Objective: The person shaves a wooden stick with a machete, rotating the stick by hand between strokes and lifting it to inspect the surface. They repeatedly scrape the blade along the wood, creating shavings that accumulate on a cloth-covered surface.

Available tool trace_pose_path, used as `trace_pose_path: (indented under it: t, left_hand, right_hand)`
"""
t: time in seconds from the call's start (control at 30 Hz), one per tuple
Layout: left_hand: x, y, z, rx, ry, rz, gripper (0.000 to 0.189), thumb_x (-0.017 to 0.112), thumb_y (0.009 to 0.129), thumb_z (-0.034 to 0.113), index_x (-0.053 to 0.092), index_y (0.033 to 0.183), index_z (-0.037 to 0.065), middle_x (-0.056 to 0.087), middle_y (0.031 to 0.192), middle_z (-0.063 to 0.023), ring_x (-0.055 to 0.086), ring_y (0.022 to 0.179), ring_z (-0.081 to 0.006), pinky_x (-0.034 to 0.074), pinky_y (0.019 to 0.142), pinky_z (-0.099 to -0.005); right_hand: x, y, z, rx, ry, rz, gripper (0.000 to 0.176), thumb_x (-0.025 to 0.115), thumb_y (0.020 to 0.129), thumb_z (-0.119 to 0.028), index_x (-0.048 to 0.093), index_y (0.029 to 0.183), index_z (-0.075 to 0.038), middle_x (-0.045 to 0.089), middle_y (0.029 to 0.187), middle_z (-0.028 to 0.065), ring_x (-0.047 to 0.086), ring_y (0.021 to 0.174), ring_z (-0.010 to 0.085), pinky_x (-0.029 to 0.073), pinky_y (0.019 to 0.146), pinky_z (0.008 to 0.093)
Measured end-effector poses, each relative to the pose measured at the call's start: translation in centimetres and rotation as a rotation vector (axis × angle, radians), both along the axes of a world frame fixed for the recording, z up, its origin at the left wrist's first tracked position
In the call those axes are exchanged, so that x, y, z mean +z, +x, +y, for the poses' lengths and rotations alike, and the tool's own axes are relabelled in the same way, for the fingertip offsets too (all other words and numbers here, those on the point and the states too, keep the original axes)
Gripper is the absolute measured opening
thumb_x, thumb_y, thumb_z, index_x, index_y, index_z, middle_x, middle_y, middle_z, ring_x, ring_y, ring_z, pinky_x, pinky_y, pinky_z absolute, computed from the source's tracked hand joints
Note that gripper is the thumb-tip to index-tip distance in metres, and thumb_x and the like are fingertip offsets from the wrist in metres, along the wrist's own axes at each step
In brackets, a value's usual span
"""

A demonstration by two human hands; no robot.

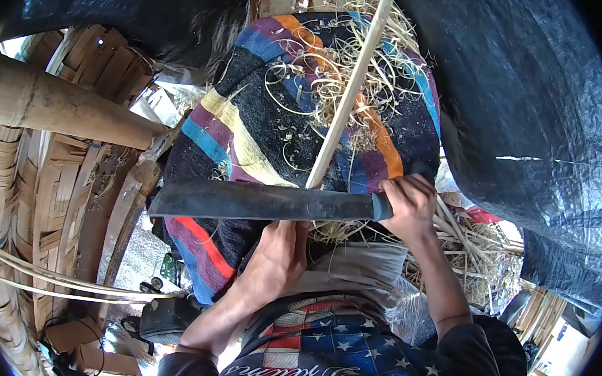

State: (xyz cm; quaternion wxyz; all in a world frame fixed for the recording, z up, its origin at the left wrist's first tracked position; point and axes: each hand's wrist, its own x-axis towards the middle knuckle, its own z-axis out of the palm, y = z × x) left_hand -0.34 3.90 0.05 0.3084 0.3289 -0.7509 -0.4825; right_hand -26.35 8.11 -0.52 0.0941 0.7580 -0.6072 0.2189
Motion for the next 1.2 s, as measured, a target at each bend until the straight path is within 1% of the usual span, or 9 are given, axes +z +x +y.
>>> trace_pose_path:
  t: [0.23,0.5,0.57,0.6,0.83,0.9,1.0,1.1,1.2]
  left_hand:
    - [1.4,-0.5,0.3,0.045,0.140,-0.125,0.026,0.046,0.099,-0.003,0.044,0.124,-0.002,0.061,0.097,-0.0316,0.059,0.090,-0.0534,0.047,0.069,-0.0513]
    - [2.2,0.0,-0.3,0.031,0.147,-0.107,0.024,0.050,0.099,0.000,0.042,0.121,-0.006,0.061,0.081,-0.0276,0.060,0.071,-0.0504,0.044,0.057,-0.0494]
    - [2.4,0.6,0.3,0.029,0.156,-0.089,0.018,0.051,0.099,0.001,0.040,0.112,-0.005,0.057,0.071,-0.0267,0.058,0.064,-0.0490,0.042,0.053,-0.0488]
    - [2.4,0.9,0.7,0.027,0.167,-0.072,0.014,0.051,0.098,0.001,0.039,0.102,-0.004,0.053,0.062,-0.0258,0.056,0.058,-0.0476,0.039,0.049,-0.0482]
    - [1.0,2.2,0.8,-0.112,0.307,-0.021,0.015,0.048,0.102,0.007,0.050,0.110,-0.006,0.050,0.061,-0.0147,0.048,0.048,-0.0291,0.037,0.051,-0.0382]
    - [2.7,2.4,1.0,-0.112,0.461,-0.044,0.016,0.044,0.105,0.011,0.052,0.107,-0.003,0.044,0.058,-0.0071,0.042,0.049,-0.0161,0.035,0.051,-0.0329]
    - [1.7,2.5,0.4,-0.120,0.561,-0.054,0.019,0.041,0.106,0.013,0.053,0.105,-0.002,0.040,0.059,-0.0027,0.040,0.052,-0.0099,0.032,0.051,-0.0299]
    - [1.3,1.8,0.6,-0.069,0.612,-0.035,0.020,0.041,0.106,0.014,0.053,0.103,-0.002,0.041,0.059,-0.0016,0.040,0.054,-0.0078,0.032,0.051,-0.0290]
    - [1.6,1.5,0.0,-0.103,0.472,-0.082,0.018,0.043,0.105,0.013,0.053,0.103,-0.002,0.045,0.059,-0.0053,0.043,0.053,-0.0121,0.035,0.052,-0.0318]
  right_hand:
    - [-0.4,-1.3,-1.7,0.004,-0.086,0.020,0.022,0.073,0.068,-0.018,0.059,0.078,-0.005,0.059,0.065,0.0075,0.060,0.056,0.0250,0.047,0.058,0.0378]
    - [0.9,-2.4,-3.4,-0.058,-0.159,0.025,0.015,0.071,0.066,-0.009,0.062,0.078,-0.008,0.062,0.066,0.0068,0.062,0.058,0.0249,0.050,0.061,0.0378]
    - [0.6,-4.9,-3.2,-0.479,-0.015,0.014,0.024,0.075,0.062,-0.014,0.067,0.084,-0.010,0.068,0.073,0.0093,0.066,0.065,0.0310,0.053,0.067,0.0427]
    - [0.4,-6.8,-3.6,-0.543,-0.003,0.065,0.029,0.076,0.061,-0.016,0.069,0.089,-0.011,0.070,0.079,0.0103,0.067,0.070,0.0322,0.053,0.070,0.0442]
    - [-0.8,-10.4,-5.0,-0.745,0.145,0.105,0.049,0.077,0.060,-0.021,0.070,0.108,-0.014,0.072,0.097,0.0132,0.068,0.091,0.0351,0.053,0.085,0.0461]
    - [-1.1,-11.0,-4.8,-0.735,0.141,0.121,0.050,0.075,0.062,-0.023,0.069,0.111,-0.014,0.072,0.100,0.0127,0.068,0.092,0.0357,0.053,0.086,0.0469]
    - [-0.2,-9.1,-5.1,-0.713,0.116,0.153,0.049,0.074,0.062,-0.023,0.070,0.111,-0.016,0.072,0.096,0.0139,0.068,0.089,0.0354,0.053,0.083,0.0485]
    - [0.7,-6.3,-4.8,-0.702,0.165,0.113,0.042,0.074,0.061,-0.020,0.070,0.103,-0.014,0.072,0.088,0.0117,0.069,0.079,0.0351,0.054,0.075,0.0469]
    - [0.6,-5.6,-3.8,-0.275,-0.001,0.037,0.027,0.078,0.058,-0.019,0.064,0.080,-0.010,0.068,0.074,0.0072,0.066,0.063,0.0294,0.052,0.061,0.0406]
